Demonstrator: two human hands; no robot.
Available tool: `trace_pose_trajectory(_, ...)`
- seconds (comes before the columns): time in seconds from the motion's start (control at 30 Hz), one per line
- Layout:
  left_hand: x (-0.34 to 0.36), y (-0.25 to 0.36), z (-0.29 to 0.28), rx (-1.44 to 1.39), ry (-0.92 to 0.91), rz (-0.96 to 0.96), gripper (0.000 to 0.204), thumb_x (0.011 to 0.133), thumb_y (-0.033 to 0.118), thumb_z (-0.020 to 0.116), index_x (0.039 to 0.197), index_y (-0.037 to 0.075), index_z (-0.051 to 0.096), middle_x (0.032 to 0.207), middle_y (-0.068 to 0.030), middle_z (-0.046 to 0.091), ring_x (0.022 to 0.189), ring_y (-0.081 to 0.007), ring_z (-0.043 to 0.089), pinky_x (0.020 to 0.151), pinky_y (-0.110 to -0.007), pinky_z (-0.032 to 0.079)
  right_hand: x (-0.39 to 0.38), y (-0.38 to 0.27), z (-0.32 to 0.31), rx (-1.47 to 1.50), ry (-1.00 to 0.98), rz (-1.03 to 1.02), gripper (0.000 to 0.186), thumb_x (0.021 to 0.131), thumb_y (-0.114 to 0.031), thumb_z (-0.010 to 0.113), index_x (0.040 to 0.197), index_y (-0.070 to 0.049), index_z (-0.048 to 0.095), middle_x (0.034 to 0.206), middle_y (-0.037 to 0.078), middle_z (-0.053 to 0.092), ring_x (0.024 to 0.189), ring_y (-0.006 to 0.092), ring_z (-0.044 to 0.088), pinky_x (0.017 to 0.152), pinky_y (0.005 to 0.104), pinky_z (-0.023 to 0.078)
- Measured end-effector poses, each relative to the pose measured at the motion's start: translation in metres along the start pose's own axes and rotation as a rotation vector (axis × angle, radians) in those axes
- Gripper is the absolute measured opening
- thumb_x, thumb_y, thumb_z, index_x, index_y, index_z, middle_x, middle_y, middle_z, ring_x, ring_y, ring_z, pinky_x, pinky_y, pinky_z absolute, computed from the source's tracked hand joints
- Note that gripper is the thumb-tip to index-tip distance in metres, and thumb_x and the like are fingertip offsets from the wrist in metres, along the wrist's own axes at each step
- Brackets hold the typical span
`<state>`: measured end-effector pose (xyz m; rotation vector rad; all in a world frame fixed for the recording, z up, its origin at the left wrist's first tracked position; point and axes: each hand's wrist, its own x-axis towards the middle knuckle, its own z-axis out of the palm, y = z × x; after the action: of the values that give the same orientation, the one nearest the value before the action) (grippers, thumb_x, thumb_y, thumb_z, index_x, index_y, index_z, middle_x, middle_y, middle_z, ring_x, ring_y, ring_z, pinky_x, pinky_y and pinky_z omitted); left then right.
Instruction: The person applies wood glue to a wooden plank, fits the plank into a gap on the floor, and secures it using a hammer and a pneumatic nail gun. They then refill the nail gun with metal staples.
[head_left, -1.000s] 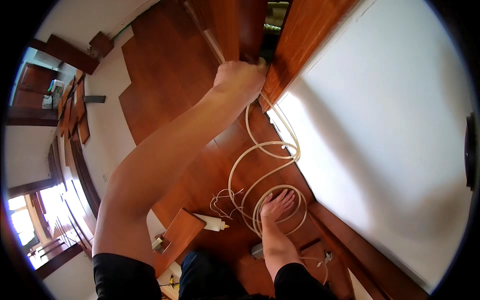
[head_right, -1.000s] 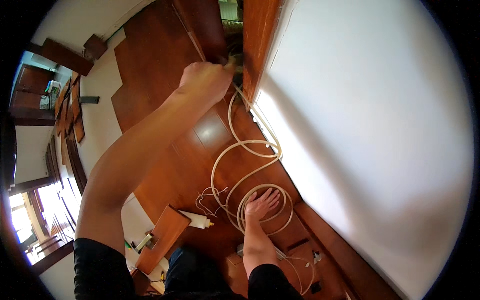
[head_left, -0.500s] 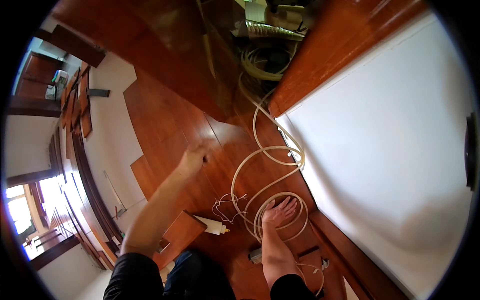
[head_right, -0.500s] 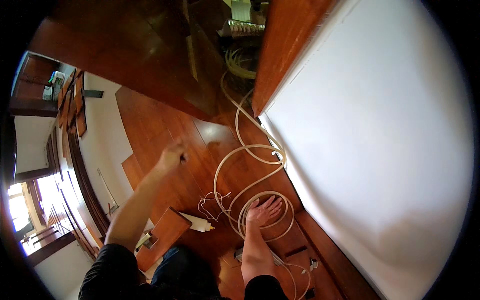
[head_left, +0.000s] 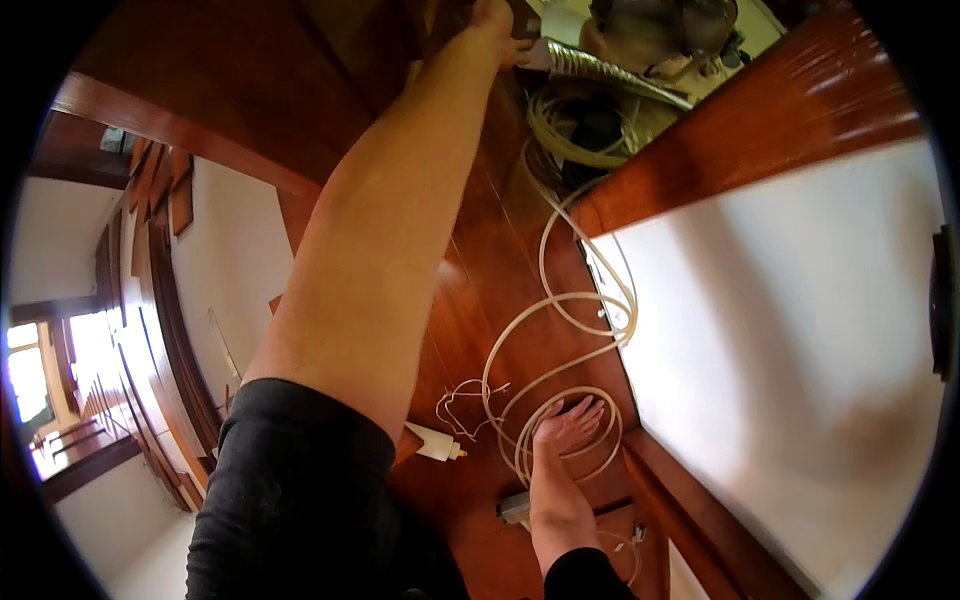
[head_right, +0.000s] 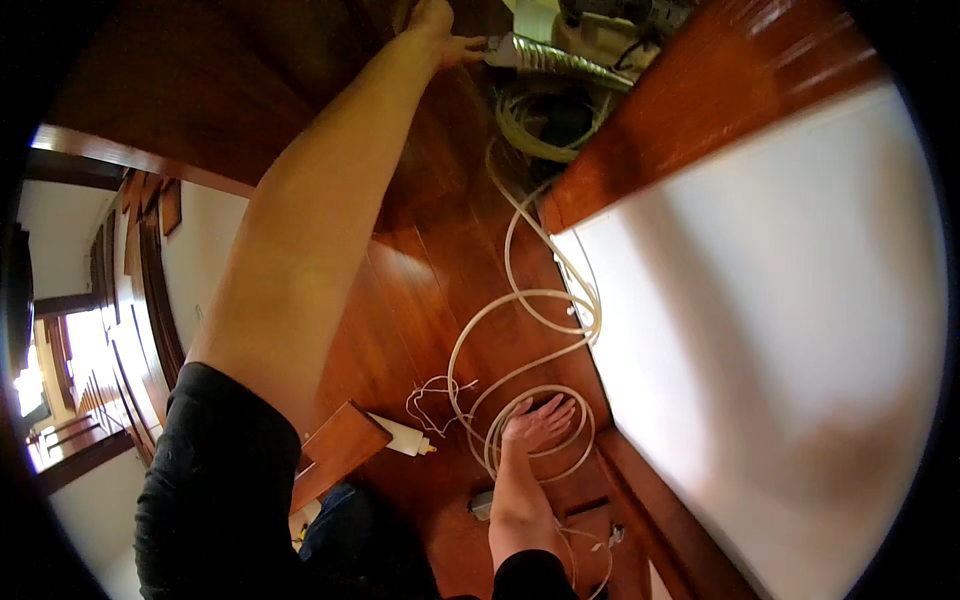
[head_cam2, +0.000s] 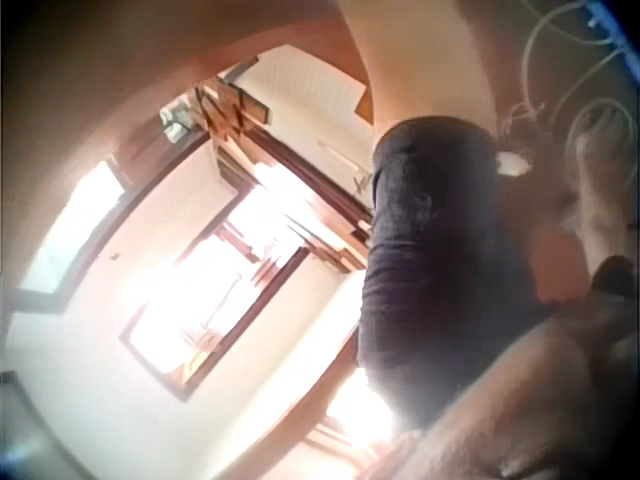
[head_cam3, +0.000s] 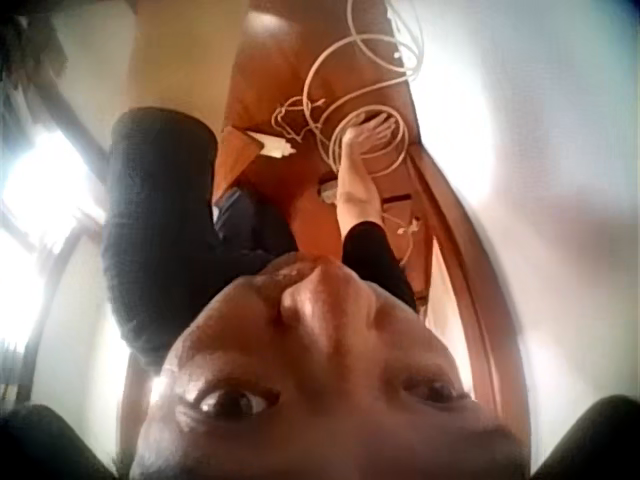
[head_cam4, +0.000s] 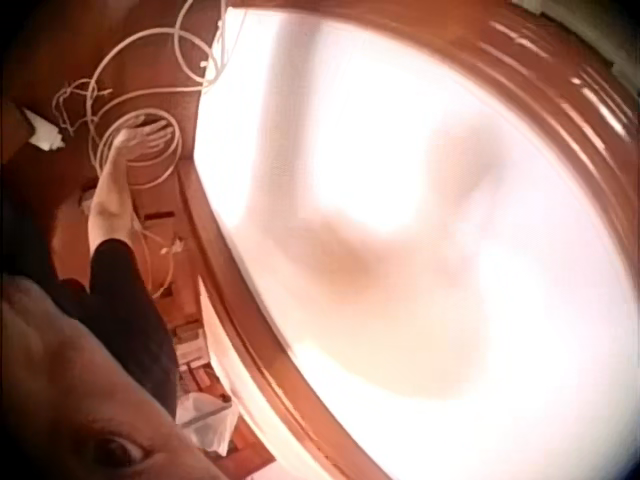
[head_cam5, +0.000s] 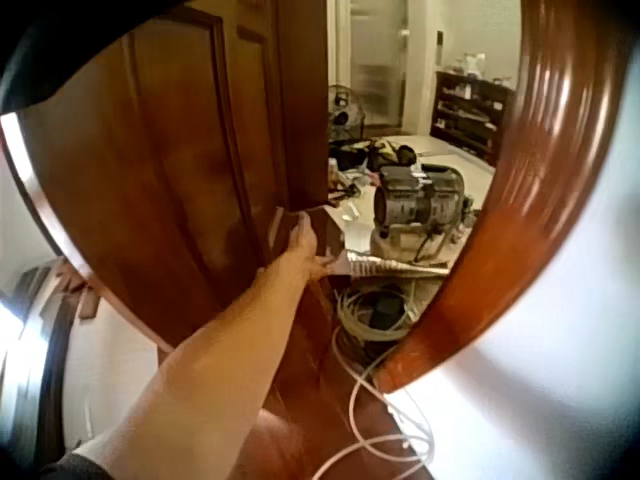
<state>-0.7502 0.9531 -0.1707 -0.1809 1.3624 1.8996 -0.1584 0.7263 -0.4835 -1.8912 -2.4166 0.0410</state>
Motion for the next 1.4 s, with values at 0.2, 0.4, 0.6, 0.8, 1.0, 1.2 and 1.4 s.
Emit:
trace_pose_trajectory(0.2,-0.096,-0.136,-0.208,0.318,-0.296,-0.241,0.070,0.103,0.043,0.056,0.157,0.006,0.032,0.155,-0.0103,0.044,0.138,-0.0294,0.047,0.111,-0.043,0.041,0.005,0.002,0.003,-0.098,0.080,-0.003,0.065,0.101,-0.047,0.043,0.147,-0.001,0.044,0.156,0.025,0.037,0.142,0.0431,0.037,0.113,0.0572,0.031)
trace_pose_trajectory(0.4,-0.226,-0.067,-0.484,0.028,0.688,0.230,0.019,0.103,0.033,0.049,0.100,0.017,0.060,0.094,0.0046,0.063,0.081,-0.0112,0.058,0.063,-0.025,0.043,-0.002,-0.012,0.005,-0.009,0.051,-0.034,0.064,0.103,-0.048,0.039,0.146,-0.002,0.045,0.155,0.026,0.039,0.141,0.0441,0.038,0.112,0.0577,0.032)
trace_pose_trajectory(0.6,-0.142,0.063,-0.407,-0.103,0.207,0.776,0.056,0.103,0.050,0.048,0.143,0.010,0.047,0.142,-0.0078,0.053,0.135,-0.0245,0.046,0.115,-0.041,0.034,0.007,0.006,0.013,-0.025,0.206,-0.097,0.064,0.104,-0.049,0.036,0.148,-0.003,0.041,0.156,0.027,0.036,0.142,0.0446,0.037,0.113,0.0601,0.030)
trace_pose_trajectory(0.8,-0.153,0.063,-0.355,-0.111,0.455,0.817,0.046,0.104,0.047,0.045,0.134,0.013,0.053,0.134,-0.0043,0.058,0.124,-0.0237,0.054,0.108,-0.039,0.041,0.009,0.004,-0.003,-0.067,0.033,0.005,0.068,0.103,-0.050,0.041,0.148,0.001,0.045,0.157,0.026,0.036,0.143,0.0440,0.036,0.115,0.0579,0.030)
trace_pose_trajectory(1.0,-0.182,0.045,-0.355,0.193,0.468,0.739,0.045,0.105,0.031,0.046,0.142,0.005,0.047,0.146,-0.0093,0.050,0.133,-0.0249,0.049,0.109,-0.039,0.042,0.004,-0.006,-0.010,-0.144,-0.041,-0.009,0.064,0.099,-0.041,0.049,0.146,0.003,0.045,0.156,0.028,0.036,0.141,0.0442,0.038,0.116,0.0527,0.032)
trace_pose_trajectory(1.2,-0.324,-0.031,-0.444,0.874,-0.051,0.423,0.048,0.108,0.038,0.046,0.139,0.003,0.054,0.134,-0.0093,0.061,0.119,-0.0206,0.060,0.106,-0.036,0.045,0.003,0.019,0.029,-0.126,-0.022,0.045,0.067,0.105,-0.046,0.041,0.155,-0.003,0.033,0.162,0.024,0.025,0.149,0.0405,0.025,0.120,0.0566,0.023)
trace_pose_trajectory(1.4,-0.608,-0.193,-0.555,0.802,0.444,0.158,0.059,0.108,0.048,0.043,0.080,0.000,0.063,0.077,-0.0047,0.063,0.075,-0.0155,0.056,0.080,-0.035,0.049,-0.005,0.000,0.041,-0.052,0.164,0.086,0.060,0.100,-0.047,0.047,0.145,-0.006,0.045,0.157,0.021,0.037,0.144,0.0381,0.034,0.113,0.0571,0.030)
